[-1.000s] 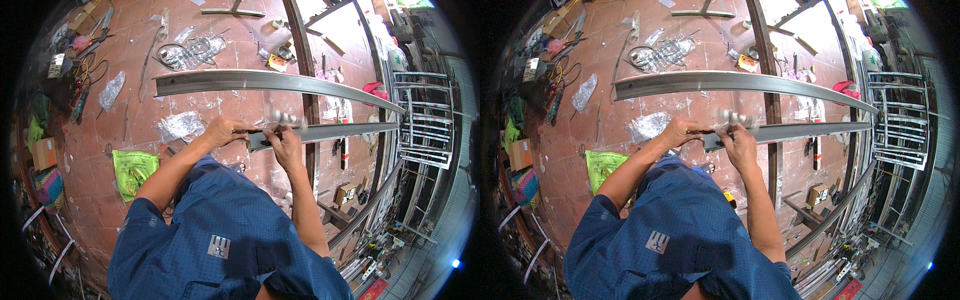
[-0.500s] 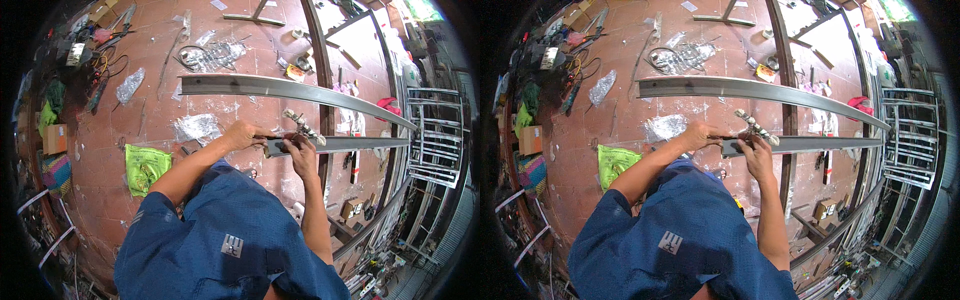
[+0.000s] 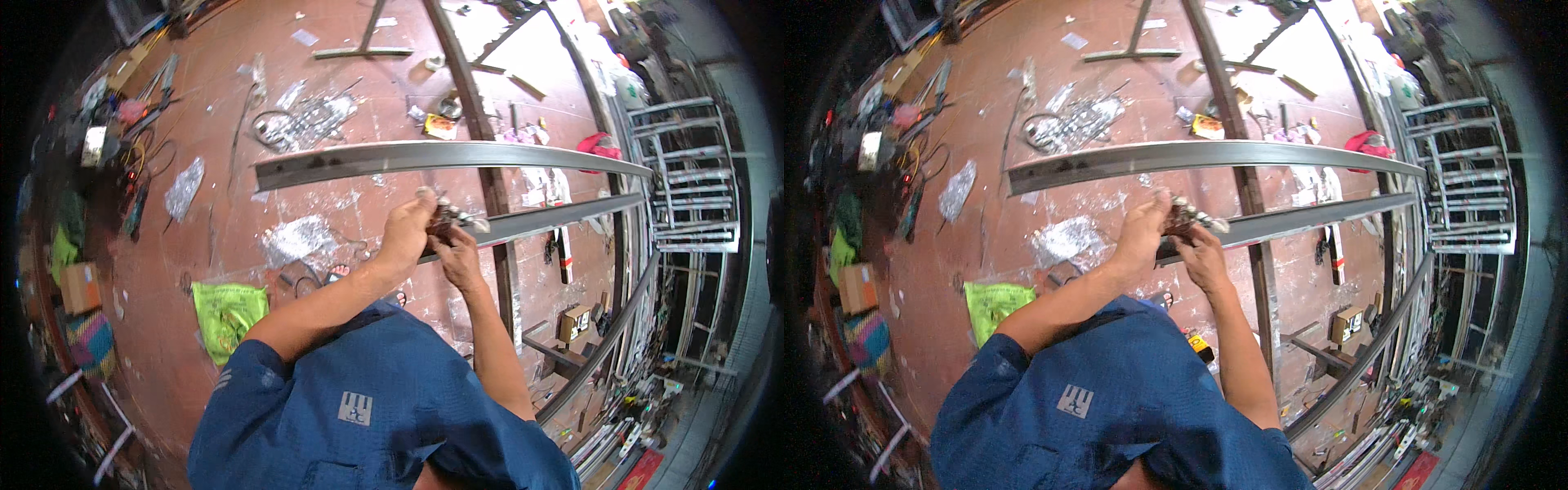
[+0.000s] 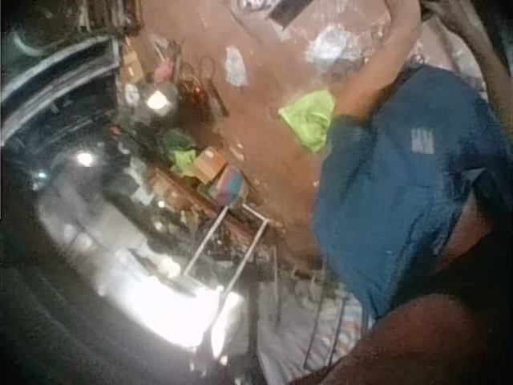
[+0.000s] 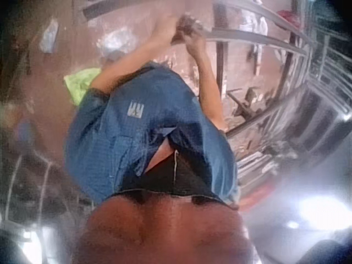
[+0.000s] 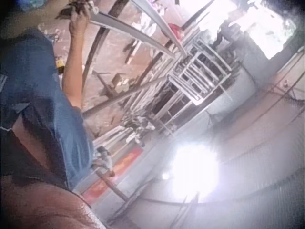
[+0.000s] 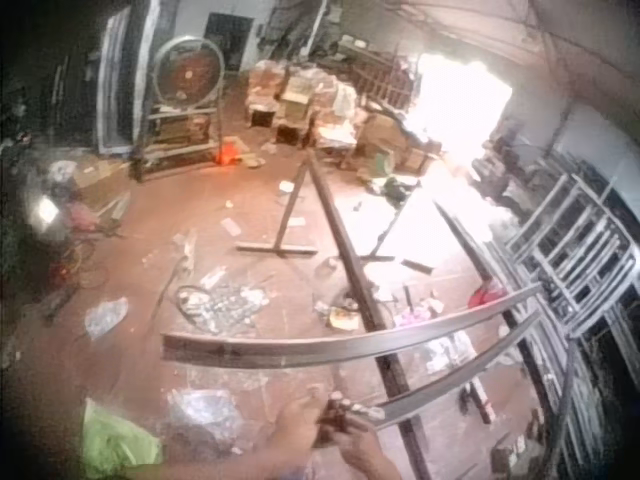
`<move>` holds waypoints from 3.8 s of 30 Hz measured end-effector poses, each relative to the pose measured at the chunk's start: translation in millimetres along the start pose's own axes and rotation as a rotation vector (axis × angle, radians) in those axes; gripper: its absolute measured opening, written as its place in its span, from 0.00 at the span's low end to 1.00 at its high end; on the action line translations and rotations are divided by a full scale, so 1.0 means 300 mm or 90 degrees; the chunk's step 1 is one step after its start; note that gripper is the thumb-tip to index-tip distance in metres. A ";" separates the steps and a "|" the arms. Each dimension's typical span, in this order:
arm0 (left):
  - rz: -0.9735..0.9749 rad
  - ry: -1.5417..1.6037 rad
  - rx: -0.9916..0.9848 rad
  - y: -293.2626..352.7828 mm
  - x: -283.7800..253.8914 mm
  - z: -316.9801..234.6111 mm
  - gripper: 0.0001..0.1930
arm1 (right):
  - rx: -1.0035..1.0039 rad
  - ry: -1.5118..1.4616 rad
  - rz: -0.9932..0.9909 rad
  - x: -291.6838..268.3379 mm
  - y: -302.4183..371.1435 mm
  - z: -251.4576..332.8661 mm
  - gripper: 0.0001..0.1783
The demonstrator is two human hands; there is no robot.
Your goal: The person handles long metal frame profiles, aligning and joining them by hand on a workbench. The person repeatedly positions, rotates, and fits the profiles together, occasionally using a cloth to wipe surfaces. The person works in a cluttered workshop with tools and materials visible on the floor.
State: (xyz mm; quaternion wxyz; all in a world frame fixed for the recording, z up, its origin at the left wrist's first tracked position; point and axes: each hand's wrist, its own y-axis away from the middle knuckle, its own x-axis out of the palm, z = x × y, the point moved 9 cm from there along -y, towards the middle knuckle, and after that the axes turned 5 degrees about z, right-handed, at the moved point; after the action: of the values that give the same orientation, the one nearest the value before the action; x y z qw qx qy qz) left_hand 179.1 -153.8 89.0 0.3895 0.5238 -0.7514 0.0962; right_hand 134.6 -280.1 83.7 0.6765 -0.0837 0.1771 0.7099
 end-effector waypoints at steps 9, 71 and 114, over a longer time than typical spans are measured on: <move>0.467 -0.202 -0.326 -0.187 0.137 0.076 0.24 | -0.063 0.224 -0.017 -0.030 0.030 -0.027 0.14; 0.374 -1.461 0.007 0.008 0.279 0.272 0.64 | 0.618 -0.513 -0.487 0.343 1.485 -1.457 0.27; -0.068 -1.527 0.266 -0.249 0.102 -0.143 0.45 | 0.252 -0.358 -0.181 -0.322 1.038 -0.672 0.30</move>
State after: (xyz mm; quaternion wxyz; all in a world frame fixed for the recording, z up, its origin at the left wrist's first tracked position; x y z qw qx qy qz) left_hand 259.7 -184.1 119.6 -0.6401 0.3631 -0.5822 -0.3457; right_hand -191.3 -450.5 -24.8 0.7939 0.2231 0.1046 0.5559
